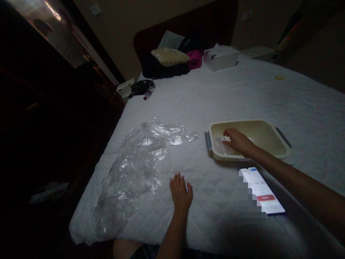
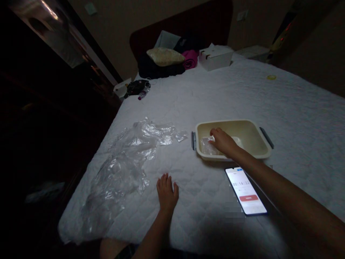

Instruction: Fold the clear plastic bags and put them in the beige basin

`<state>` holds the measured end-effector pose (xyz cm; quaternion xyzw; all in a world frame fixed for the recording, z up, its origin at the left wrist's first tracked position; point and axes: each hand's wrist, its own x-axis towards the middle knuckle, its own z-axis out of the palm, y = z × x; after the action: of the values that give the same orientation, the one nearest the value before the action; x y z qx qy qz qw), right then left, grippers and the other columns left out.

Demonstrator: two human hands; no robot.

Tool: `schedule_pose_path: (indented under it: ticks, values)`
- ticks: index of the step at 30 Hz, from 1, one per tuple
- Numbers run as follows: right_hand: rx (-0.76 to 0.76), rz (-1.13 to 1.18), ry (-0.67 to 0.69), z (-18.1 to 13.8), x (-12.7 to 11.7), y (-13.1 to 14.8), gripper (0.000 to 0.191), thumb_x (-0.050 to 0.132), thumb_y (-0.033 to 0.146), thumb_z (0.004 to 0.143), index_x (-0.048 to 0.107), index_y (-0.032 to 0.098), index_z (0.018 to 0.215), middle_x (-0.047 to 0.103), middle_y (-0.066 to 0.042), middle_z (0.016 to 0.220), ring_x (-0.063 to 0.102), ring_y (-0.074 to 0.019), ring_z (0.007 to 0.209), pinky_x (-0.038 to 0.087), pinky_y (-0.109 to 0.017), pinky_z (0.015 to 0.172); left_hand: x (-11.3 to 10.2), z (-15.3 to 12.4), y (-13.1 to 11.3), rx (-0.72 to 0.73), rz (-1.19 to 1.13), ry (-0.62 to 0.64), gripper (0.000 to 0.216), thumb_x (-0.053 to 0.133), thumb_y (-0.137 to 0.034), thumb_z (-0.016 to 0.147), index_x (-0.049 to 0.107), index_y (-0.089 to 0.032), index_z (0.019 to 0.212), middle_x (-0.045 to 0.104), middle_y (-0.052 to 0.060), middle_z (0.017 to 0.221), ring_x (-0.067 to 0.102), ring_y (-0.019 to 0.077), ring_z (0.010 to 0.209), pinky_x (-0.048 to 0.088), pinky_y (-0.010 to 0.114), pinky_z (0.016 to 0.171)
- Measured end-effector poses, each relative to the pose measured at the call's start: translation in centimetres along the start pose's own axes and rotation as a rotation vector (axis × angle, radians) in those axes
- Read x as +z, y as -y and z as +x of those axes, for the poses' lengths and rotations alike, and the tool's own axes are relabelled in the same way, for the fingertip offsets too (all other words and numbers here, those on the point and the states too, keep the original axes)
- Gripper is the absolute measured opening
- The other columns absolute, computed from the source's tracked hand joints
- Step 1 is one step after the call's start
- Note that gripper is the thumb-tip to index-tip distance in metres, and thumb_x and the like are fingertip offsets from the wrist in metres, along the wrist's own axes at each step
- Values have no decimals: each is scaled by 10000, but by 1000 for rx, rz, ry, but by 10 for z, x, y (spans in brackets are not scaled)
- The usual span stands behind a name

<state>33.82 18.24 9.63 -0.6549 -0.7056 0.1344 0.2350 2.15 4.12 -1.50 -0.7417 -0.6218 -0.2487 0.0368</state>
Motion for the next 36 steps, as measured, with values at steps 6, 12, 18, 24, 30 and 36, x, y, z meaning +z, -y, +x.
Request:
schedule_pose_path:
  ticks: [6, 12, 18, 24, 30, 36]
  values:
    - [-124, 23, 281, -1, 8, -2, 142, 565, 164, 707, 609, 182, 840, 616, -41, 766, 562, -173, 680, 395, -265, 624, 0, 0, 0, -19, -27, -2, 285, 490, -193, 832, 585, -117, 1089, 584, 162, 1206, 486, 305, 1202, 339, 545, 1026]
    - [-71, -74, 372, 12, 29, -5, 235, 652, 92, 608, 609, 176, 824, 635, -51, 746, 576, -184, 671, 382, -253, 586, 0, 0, 1, -15, -42, 4, 294, 493, -186, 830, 576, -120, 1104, 580, 168, 1207, 477, 303, 1211, 332, 543, 1032]
    - [-71, -123, 387, 21, 49, -9, 221, 663, 87, 589, 589, 186, 772, 652, -51, 738, 590, -197, 675, 374, -261, 584, 0, 0, 1, -22, -35, 25, 305, 496, -187, 823, 570, -118, 1110, 575, 173, 1213, 476, 308, 1206, 331, 553, 1024]
    - [-81, -148, 402, 19, 52, -5, 166, 608, 102, 624, 615, 181, 770, 676, -72, 733, 602, -200, 651, 393, -276, 578, 0, 1, -1, -21, -20, 21, 298, 503, -186, 818, 575, -112, 1098, 579, 177, 1204, 480, 309, 1197, 333, 545, 1022]
    - [-110, -27, 366, 20, 21, 1, 177, 561, 74, 672, 668, 174, 772, 696, -58, 708, 637, -197, 643, 464, -295, 616, 2, 1, -1, -2, -1, -30, 293, 517, -190, 812, 577, -95, 1083, 590, 179, 1183, 487, 303, 1188, 342, 535, 1021]
    - [-209, -31, 36, -13, -11, 55, 242, 472, 160, 834, 658, 121, 985, 685, -150, 960, 633, -240, 860, 472, -366, 769, 0, 2, -3, -12, -9, -55, 282, 519, -199, 807, 586, -99, 1062, 599, 172, 1171, 503, 302, 1168, 345, 533, 1025]
